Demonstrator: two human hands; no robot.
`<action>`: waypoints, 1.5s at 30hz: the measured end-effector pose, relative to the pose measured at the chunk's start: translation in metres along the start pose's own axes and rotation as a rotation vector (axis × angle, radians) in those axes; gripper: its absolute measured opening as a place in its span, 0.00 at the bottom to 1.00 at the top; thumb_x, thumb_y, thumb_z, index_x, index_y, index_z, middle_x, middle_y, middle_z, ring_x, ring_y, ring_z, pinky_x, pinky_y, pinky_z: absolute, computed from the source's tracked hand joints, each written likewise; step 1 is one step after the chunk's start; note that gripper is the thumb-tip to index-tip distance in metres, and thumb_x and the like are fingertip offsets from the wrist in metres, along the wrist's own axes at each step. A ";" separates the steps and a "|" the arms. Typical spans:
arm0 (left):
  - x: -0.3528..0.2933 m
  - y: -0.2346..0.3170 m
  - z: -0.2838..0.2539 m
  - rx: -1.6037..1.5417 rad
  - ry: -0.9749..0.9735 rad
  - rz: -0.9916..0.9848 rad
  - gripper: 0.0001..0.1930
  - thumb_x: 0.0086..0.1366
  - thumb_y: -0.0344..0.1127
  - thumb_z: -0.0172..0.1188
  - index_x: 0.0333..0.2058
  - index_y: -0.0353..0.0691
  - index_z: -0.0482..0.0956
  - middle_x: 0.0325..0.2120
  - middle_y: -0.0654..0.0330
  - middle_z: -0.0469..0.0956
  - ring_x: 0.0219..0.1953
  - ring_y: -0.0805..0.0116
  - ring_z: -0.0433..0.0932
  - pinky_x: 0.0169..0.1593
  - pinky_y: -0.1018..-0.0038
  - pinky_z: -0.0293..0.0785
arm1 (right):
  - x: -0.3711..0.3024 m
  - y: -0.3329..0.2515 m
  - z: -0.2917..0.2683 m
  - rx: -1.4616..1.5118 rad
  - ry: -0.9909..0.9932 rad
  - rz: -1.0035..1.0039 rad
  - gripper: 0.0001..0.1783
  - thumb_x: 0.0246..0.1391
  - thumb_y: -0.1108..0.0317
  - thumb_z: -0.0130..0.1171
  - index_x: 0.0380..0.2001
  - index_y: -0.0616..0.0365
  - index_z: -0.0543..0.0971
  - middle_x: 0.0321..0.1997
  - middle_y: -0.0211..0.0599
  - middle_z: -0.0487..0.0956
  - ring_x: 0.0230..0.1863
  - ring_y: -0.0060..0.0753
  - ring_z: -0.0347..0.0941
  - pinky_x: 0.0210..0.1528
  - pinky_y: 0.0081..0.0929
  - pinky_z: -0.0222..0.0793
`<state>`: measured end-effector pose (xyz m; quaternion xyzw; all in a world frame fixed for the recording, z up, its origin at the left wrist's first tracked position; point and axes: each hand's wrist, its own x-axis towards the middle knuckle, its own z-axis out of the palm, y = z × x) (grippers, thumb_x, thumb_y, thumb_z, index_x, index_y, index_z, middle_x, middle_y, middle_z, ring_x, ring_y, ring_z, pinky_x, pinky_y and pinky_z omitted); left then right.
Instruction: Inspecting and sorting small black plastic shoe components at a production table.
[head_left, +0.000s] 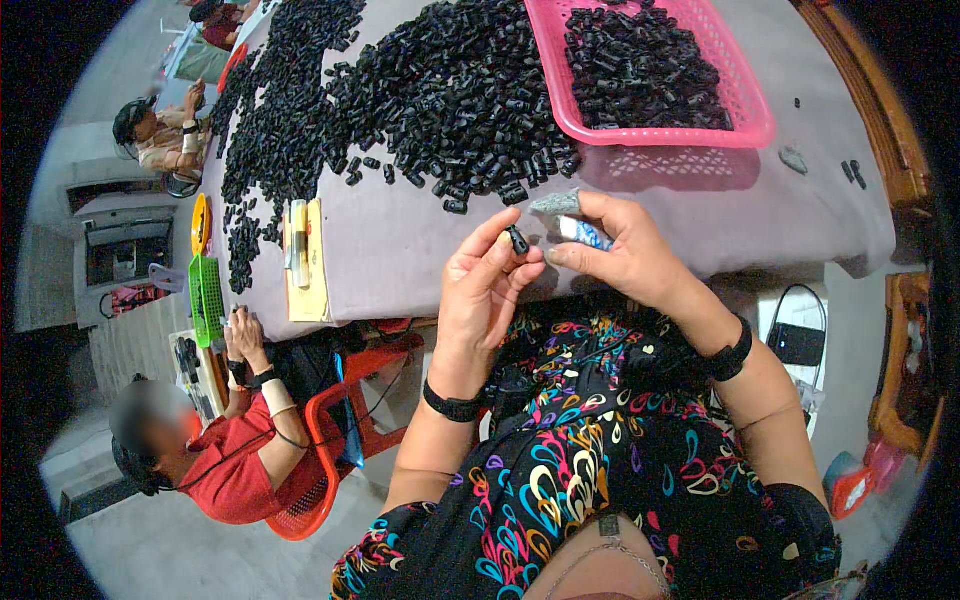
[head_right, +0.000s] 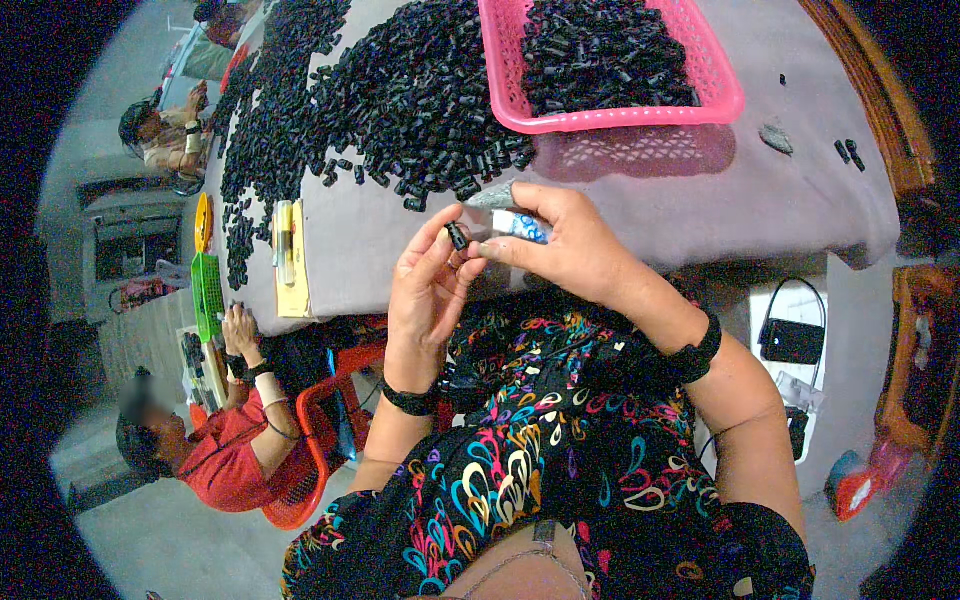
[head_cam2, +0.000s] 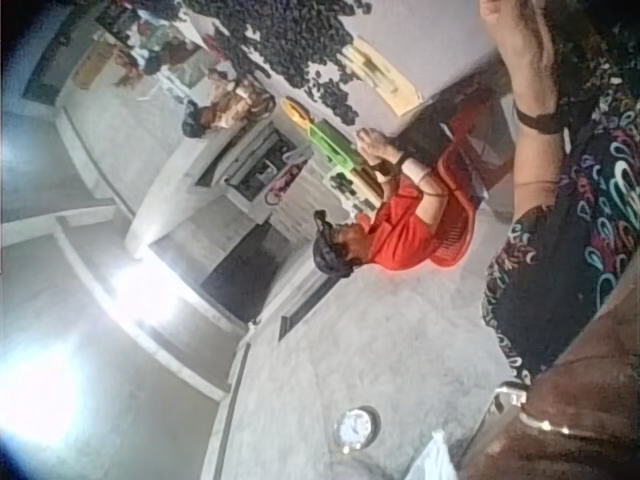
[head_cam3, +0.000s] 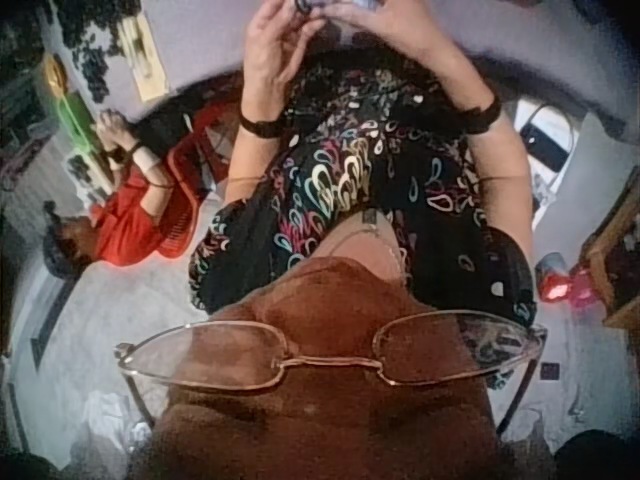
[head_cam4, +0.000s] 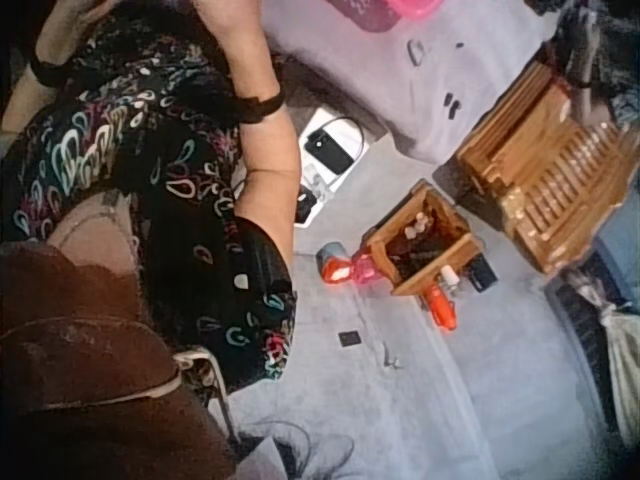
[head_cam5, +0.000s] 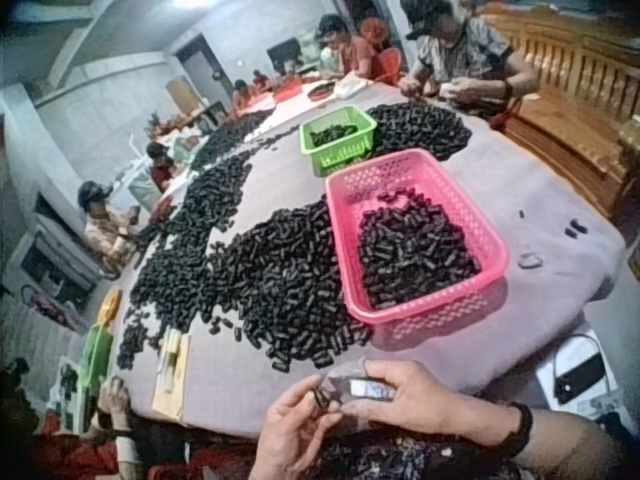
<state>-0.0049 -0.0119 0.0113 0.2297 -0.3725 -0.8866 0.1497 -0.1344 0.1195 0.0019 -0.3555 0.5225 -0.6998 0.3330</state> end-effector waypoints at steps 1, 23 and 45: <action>-0.001 0.000 0.001 0.010 -0.011 0.000 0.15 0.64 0.29 0.52 0.49 0.33 0.70 0.34 0.57 0.78 0.35 0.68 0.79 0.39 0.75 0.79 | 0.001 0.001 -0.002 0.000 -0.001 0.001 0.15 0.50 0.65 0.60 0.42 0.60 0.77 0.29 0.24 0.75 0.29 0.13 0.66 0.31 0.18 0.64; 0.000 0.005 0.009 0.062 -0.089 0.001 0.17 0.58 0.23 0.58 0.47 0.32 0.72 0.35 0.54 0.78 0.29 0.71 0.78 0.36 0.77 0.79 | 0.003 0.008 -0.010 -0.013 -0.059 0.142 0.13 0.54 0.70 0.56 0.43 0.62 0.75 0.38 0.25 0.77 0.40 0.14 0.70 0.44 0.19 0.67; 0.043 -0.009 0.088 0.917 -0.305 0.183 0.08 0.63 0.31 0.55 0.40 0.36 0.76 0.28 0.66 0.75 0.28 0.80 0.71 0.32 0.83 0.68 | -0.032 -0.088 0.040 -0.561 -0.058 -0.689 0.10 0.38 0.71 0.57 0.27 0.61 0.71 0.30 0.43 0.70 0.35 0.50 0.72 0.36 0.40 0.69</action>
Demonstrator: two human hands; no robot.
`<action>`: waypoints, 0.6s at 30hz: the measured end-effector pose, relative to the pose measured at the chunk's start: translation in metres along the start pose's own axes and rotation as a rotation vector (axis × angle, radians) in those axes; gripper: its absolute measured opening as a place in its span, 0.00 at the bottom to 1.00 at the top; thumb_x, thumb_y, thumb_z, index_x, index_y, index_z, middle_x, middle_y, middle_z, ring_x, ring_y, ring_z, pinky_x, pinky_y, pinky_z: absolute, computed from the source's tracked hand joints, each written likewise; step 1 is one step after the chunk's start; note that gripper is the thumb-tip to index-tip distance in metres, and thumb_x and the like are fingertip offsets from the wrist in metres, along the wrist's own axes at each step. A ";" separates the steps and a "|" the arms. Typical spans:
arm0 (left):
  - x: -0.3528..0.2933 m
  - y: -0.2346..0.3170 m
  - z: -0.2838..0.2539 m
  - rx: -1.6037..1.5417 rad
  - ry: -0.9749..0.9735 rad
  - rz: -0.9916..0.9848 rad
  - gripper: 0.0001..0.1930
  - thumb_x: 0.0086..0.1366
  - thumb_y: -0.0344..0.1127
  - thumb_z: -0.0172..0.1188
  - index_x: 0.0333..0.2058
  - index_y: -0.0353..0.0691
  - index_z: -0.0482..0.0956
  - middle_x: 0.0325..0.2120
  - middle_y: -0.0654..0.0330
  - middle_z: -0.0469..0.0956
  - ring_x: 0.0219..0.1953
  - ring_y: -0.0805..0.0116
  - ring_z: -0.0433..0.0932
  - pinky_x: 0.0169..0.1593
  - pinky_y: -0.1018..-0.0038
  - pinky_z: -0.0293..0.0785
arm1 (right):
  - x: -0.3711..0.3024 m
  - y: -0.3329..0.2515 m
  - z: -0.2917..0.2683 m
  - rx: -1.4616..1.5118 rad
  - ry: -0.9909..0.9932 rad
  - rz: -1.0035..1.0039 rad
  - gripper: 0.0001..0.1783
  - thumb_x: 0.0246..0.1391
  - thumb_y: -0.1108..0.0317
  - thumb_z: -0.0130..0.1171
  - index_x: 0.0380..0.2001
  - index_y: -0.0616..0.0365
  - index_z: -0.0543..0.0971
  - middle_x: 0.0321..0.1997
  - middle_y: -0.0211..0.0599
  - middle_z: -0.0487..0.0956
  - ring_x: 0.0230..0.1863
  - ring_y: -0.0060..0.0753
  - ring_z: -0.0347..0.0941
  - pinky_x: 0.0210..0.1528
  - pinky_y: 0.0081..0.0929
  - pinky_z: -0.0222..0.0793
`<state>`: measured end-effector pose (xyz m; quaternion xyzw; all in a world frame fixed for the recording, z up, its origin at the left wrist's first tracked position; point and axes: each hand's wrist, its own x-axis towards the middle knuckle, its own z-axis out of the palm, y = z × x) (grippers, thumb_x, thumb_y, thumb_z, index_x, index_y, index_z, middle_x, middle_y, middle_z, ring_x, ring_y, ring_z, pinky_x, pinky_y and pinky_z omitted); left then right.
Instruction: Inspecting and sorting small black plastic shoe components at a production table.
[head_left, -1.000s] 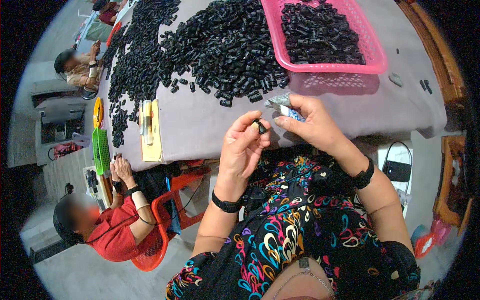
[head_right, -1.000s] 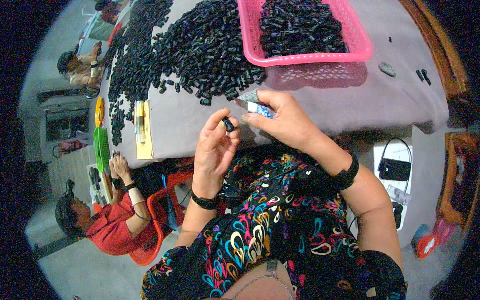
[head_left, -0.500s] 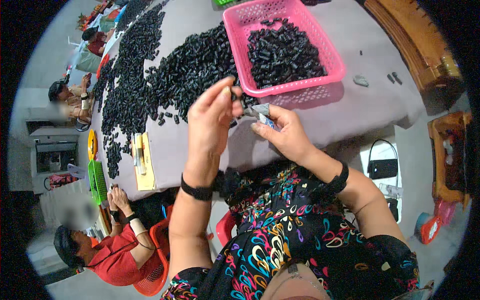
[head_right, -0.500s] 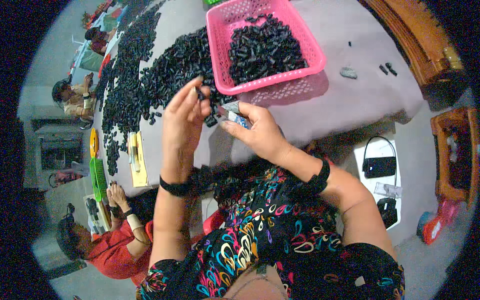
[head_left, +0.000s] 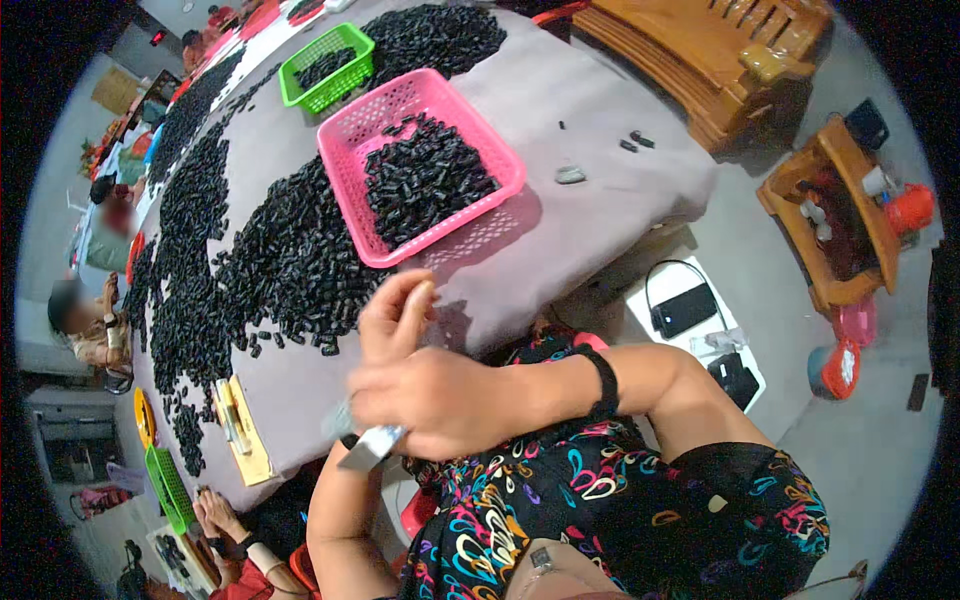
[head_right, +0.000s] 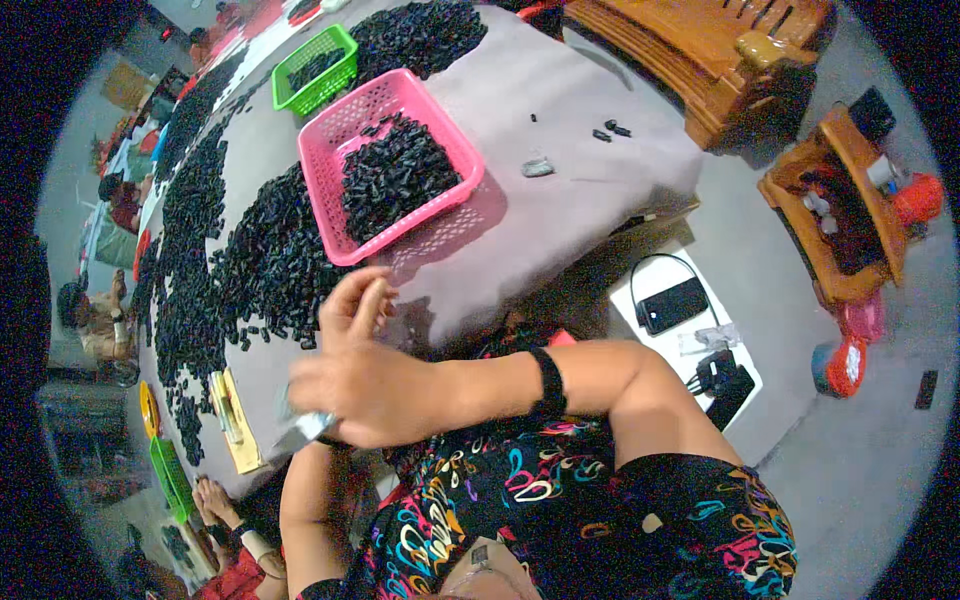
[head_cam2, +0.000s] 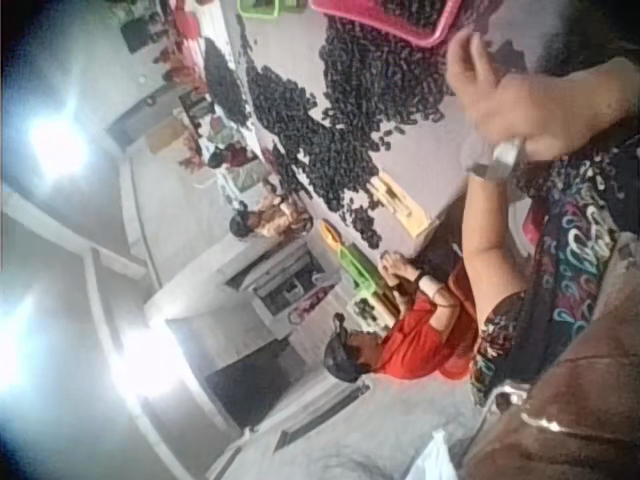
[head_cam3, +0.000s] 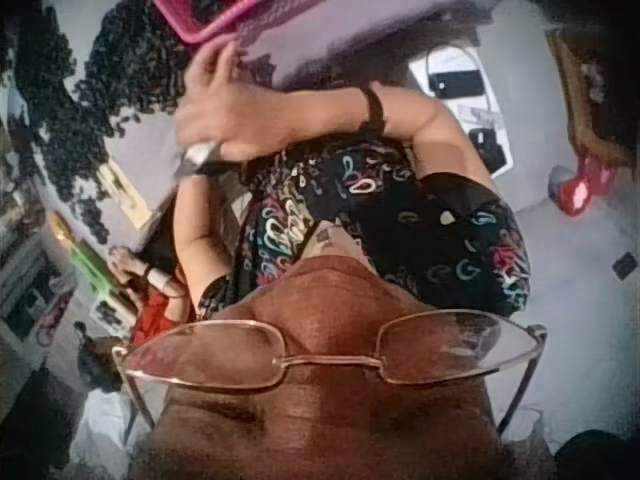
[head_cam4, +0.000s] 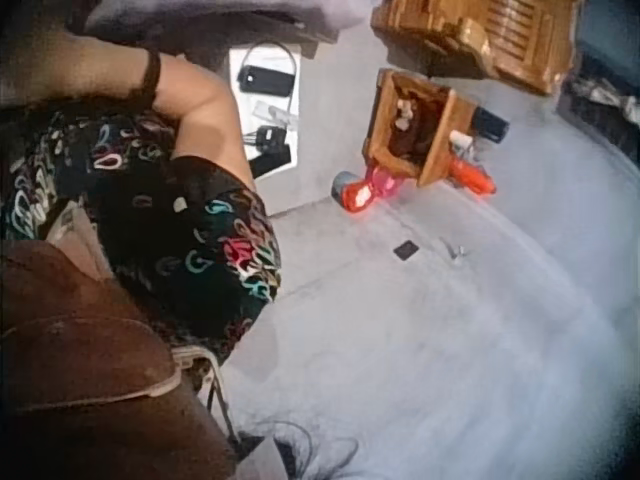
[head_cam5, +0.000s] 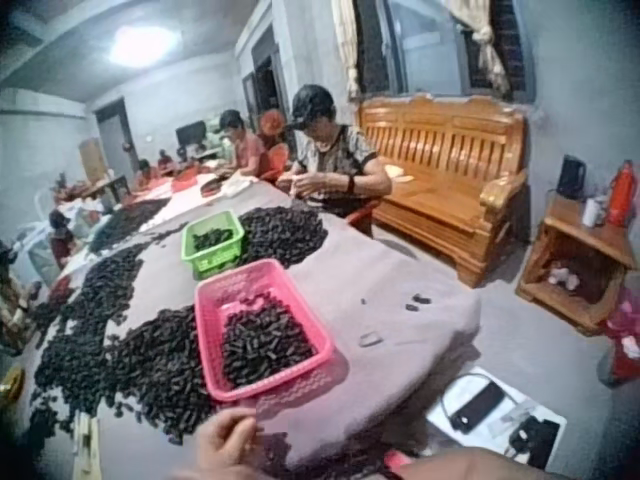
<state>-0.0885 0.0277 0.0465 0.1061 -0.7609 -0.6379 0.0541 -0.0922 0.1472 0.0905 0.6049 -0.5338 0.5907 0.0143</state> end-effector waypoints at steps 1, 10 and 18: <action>-0.008 -0.005 0.002 0.042 0.012 -0.011 0.08 0.62 0.30 0.56 0.39 0.35 0.76 0.28 0.64 0.76 0.29 0.77 0.72 0.34 0.79 0.70 | 0.008 -0.005 0.011 -0.024 -0.052 -0.086 0.09 0.37 0.72 0.56 0.26 0.61 0.70 0.29 0.43 0.70 0.35 0.50 0.72 0.35 0.41 0.69; 0.014 -0.048 0.031 0.674 0.006 0.484 0.07 0.59 0.33 0.56 0.33 0.37 0.76 0.30 0.50 0.76 0.33 0.52 0.77 0.36 0.65 0.72 | 0.048 -0.039 0.093 0.140 -0.443 -0.015 0.07 0.41 0.70 0.55 0.25 0.61 0.75 0.28 0.47 0.75 0.32 0.54 0.73 0.34 0.47 0.68; 0.012 -0.052 0.039 0.812 0.133 0.602 0.04 0.59 0.33 0.55 0.32 0.41 0.73 0.27 0.54 0.75 0.31 0.51 0.75 0.33 0.60 0.70 | 0.056 -0.109 0.139 0.434 -0.726 0.004 0.11 0.41 0.65 0.53 0.22 0.62 0.78 0.25 0.52 0.78 0.31 0.55 0.74 0.34 0.46 0.70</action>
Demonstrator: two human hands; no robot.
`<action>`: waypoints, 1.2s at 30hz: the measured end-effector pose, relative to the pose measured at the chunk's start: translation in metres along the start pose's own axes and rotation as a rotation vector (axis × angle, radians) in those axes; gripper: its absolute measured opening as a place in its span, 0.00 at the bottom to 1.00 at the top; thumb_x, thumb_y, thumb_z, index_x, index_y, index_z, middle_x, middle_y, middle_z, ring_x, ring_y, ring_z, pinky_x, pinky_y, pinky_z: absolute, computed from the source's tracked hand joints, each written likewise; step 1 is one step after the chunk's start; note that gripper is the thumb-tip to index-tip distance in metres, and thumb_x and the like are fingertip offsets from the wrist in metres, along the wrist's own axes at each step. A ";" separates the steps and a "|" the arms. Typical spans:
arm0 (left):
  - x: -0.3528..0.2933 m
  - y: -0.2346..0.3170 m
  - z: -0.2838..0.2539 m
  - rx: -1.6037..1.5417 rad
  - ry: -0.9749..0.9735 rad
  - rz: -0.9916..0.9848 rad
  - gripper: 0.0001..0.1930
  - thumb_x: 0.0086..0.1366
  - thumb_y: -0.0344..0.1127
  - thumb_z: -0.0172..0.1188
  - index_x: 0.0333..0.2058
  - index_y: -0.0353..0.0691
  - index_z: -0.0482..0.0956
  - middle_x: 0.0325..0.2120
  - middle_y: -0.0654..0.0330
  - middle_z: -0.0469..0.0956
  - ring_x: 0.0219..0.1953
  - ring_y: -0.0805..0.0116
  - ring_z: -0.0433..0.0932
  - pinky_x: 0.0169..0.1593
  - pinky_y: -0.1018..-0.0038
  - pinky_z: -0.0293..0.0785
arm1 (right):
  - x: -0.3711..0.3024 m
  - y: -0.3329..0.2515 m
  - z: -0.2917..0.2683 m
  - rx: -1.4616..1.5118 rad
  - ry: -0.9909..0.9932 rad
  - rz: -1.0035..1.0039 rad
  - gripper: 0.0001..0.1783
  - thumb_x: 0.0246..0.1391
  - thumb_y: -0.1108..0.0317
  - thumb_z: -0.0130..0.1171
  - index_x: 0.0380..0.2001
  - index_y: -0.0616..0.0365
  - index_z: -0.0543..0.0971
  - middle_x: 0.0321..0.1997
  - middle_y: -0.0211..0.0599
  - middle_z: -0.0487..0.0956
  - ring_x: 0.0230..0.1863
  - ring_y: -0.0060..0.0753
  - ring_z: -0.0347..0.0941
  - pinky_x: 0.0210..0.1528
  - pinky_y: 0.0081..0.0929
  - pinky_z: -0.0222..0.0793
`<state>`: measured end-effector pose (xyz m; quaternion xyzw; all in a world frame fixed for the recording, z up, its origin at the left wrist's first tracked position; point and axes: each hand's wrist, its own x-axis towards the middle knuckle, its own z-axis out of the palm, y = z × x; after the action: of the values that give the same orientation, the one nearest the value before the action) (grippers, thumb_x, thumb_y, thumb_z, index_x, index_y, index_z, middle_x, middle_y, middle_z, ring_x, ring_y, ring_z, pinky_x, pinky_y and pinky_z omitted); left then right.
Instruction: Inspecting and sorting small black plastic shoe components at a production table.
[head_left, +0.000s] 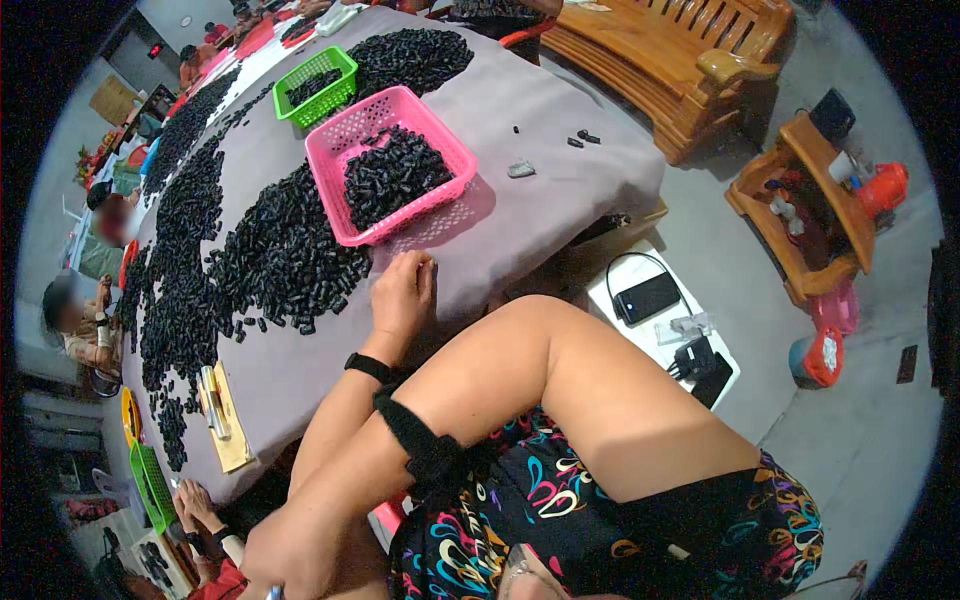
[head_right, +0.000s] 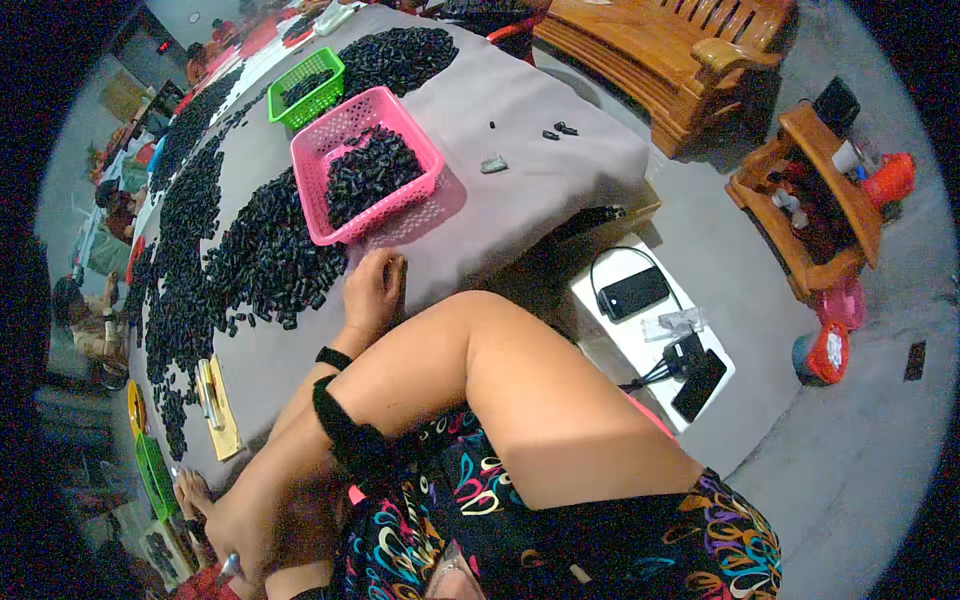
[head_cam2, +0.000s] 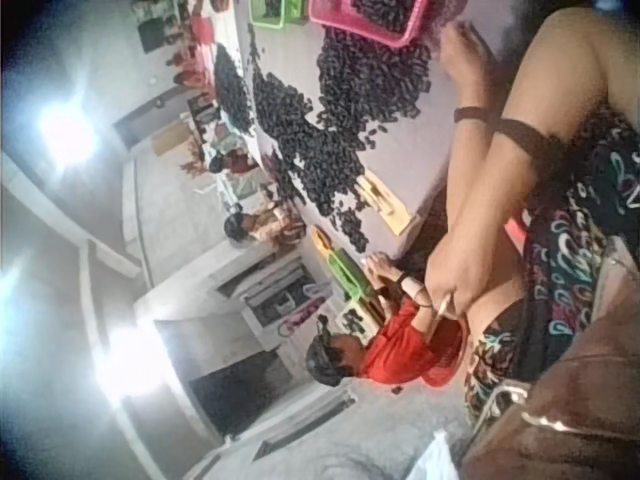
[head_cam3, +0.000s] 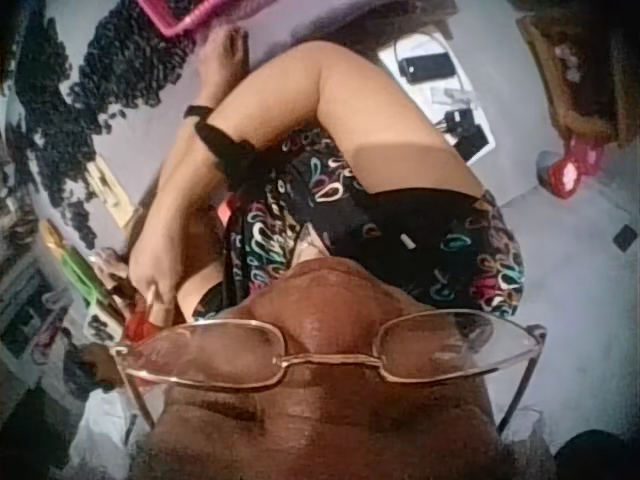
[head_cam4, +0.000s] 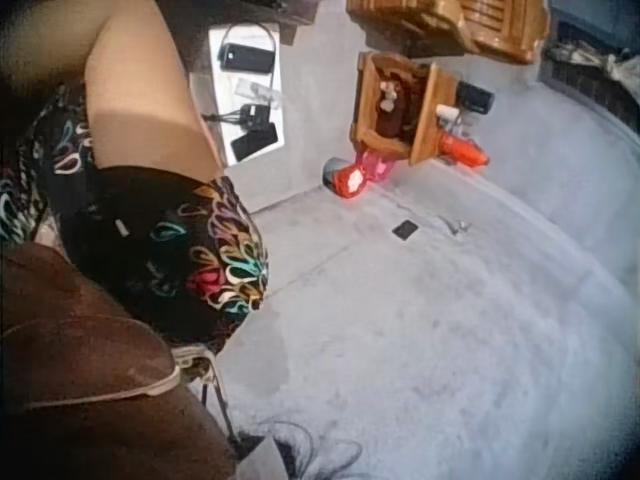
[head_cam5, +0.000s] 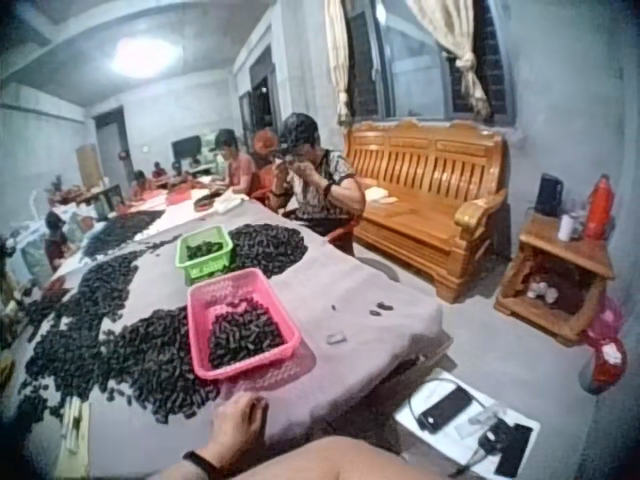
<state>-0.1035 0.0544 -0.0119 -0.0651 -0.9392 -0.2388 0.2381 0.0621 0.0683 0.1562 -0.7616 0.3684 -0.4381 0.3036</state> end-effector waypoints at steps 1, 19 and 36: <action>0.000 0.000 0.000 -0.001 0.004 0.000 0.04 0.59 0.33 0.55 0.32 0.41 0.73 0.27 0.54 0.75 0.31 0.51 0.75 0.33 0.60 0.70 | -0.001 0.000 0.001 -0.025 -0.020 0.043 0.11 0.41 0.65 0.53 0.22 0.62 0.78 0.25 0.52 0.78 0.31 0.55 0.74 0.34 0.46 0.70; -0.008 -0.016 0.005 0.019 0.066 -0.008 0.06 0.58 0.36 0.54 0.30 0.40 0.73 0.27 0.53 0.74 0.31 0.50 0.75 0.33 0.59 0.72 | 0.005 -0.039 0.001 0.224 -0.406 -0.023 0.19 0.50 0.55 0.51 0.24 0.64 0.76 0.25 0.54 0.76 0.30 0.57 0.72 0.35 0.45 0.67; -0.009 -0.014 0.004 -0.018 0.097 -0.014 0.06 0.58 0.36 0.54 0.31 0.41 0.71 0.27 0.52 0.73 0.31 0.49 0.75 0.33 0.58 0.72 | -0.037 0.073 -0.047 -0.202 -0.225 0.537 0.21 0.51 0.54 0.51 0.29 0.66 0.77 0.30 0.57 0.78 0.34 0.51 0.75 0.39 0.42 0.67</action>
<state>-0.1004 0.0444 -0.0251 -0.0489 -0.9248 -0.2516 0.2812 -0.0140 0.0524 0.1028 -0.7070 0.5623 -0.2162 0.3705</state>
